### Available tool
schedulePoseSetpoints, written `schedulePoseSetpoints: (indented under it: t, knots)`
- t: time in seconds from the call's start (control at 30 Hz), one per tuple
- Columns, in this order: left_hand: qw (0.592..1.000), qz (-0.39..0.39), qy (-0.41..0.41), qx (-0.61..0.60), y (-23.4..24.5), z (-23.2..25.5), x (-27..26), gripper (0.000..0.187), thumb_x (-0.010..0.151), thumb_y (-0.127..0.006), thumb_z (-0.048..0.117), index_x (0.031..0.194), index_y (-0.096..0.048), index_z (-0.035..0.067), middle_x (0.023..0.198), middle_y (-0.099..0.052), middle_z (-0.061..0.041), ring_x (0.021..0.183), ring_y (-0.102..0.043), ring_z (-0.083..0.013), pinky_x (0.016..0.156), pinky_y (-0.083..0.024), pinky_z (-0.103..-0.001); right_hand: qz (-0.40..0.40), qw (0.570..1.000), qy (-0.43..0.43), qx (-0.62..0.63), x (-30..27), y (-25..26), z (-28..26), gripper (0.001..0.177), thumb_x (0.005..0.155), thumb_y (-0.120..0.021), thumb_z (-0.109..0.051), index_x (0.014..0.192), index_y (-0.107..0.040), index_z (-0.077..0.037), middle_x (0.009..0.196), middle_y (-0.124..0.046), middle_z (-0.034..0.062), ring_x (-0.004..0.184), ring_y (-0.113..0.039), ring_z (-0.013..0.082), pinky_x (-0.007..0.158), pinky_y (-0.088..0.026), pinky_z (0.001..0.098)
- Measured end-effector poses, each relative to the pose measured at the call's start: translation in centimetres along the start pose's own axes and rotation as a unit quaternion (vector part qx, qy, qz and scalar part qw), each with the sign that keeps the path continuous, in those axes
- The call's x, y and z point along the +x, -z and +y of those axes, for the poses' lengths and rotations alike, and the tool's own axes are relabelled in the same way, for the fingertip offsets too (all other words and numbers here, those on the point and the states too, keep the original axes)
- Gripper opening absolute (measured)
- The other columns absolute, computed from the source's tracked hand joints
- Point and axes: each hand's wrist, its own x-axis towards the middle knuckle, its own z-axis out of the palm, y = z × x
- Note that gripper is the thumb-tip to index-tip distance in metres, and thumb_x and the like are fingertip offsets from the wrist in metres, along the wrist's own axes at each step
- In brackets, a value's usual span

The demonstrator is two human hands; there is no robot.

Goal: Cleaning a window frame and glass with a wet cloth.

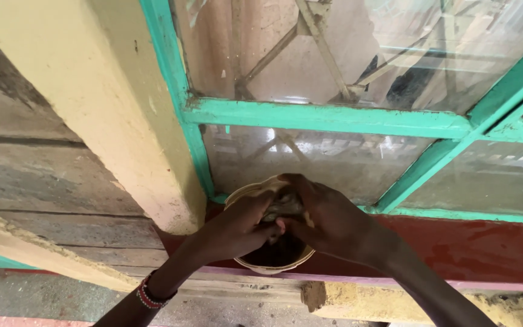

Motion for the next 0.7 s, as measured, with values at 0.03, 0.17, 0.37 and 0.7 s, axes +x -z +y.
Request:
schedulePoseSetpoints:
  t: [0.03,0.17,0.37,0.7]
  knots:
    - [1.000,-0.001,-0.002,0.002,0.0,-0.3,0.0,0.047,0.095,-0.068,0.018,0.133,-0.047,-0.002,0.103,-0.072,-0.015,0.087,-0.071,-0.0226,0.080,-0.056,-0.036,0.002,1.000,0.001,-0.001,-0.1,0.1,0.2,0.066,0.091,-0.072,-0.021,0.144,-0.038,-0.003,0.114,-0.067,0.0173,0.101,-0.069,0.0315,0.083,-0.058,0.0395]
    - [0.995,0.027,-0.065,0.077,-0.2,-1.2,0.2,0.049,0.093,-0.067,0.016,0.133,-0.048,-0.005,0.101,-0.072,-0.019,0.090,-0.070,-0.0285,0.079,-0.055,-0.039,0.012,0.976,0.140,-0.165,-0.4,0.3,0.7,0.063,0.091,-0.069,-0.021,0.143,-0.043,0.002,0.133,-0.055,0.0250,0.117,-0.059,0.0403,0.094,-0.052,0.0429]
    - [0.988,-0.077,0.127,0.035,0.5,0.2,1.2,0.030,0.105,-0.055,0.030,0.109,-0.060,0.001,0.077,-0.069,-0.014,0.072,-0.068,-0.0218,0.072,-0.055,-0.037,0.003,0.899,0.254,-0.357,-0.1,-0.1,1.8,0.055,0.085,-0.062,-0.014,0.137,-0.054,0.005,0.133,-0.058,0.0188,0.121,-0.057,0.0349,0.103,-0.047,0.0407]
    - [0.988,-0.094,-0.051,0.114,0.2,-1.8,1.1,0.029,0.096,-0.060,0.017,0.119,-0.058,-0.001,0.100,-0.067,-0.020,0.088,-0.068,-0.0329,0.078,-0.054,-0.044,-0.062,0.875,0.261,-0.404,0.9,-0.5,3.2,0.019,0.085,-0.066,-0.019,0.092,-0.070,-0.001,0.099,-0.067,0.0157,0.096,-0.064,0.0308,0.084,-0.053,0.0412]
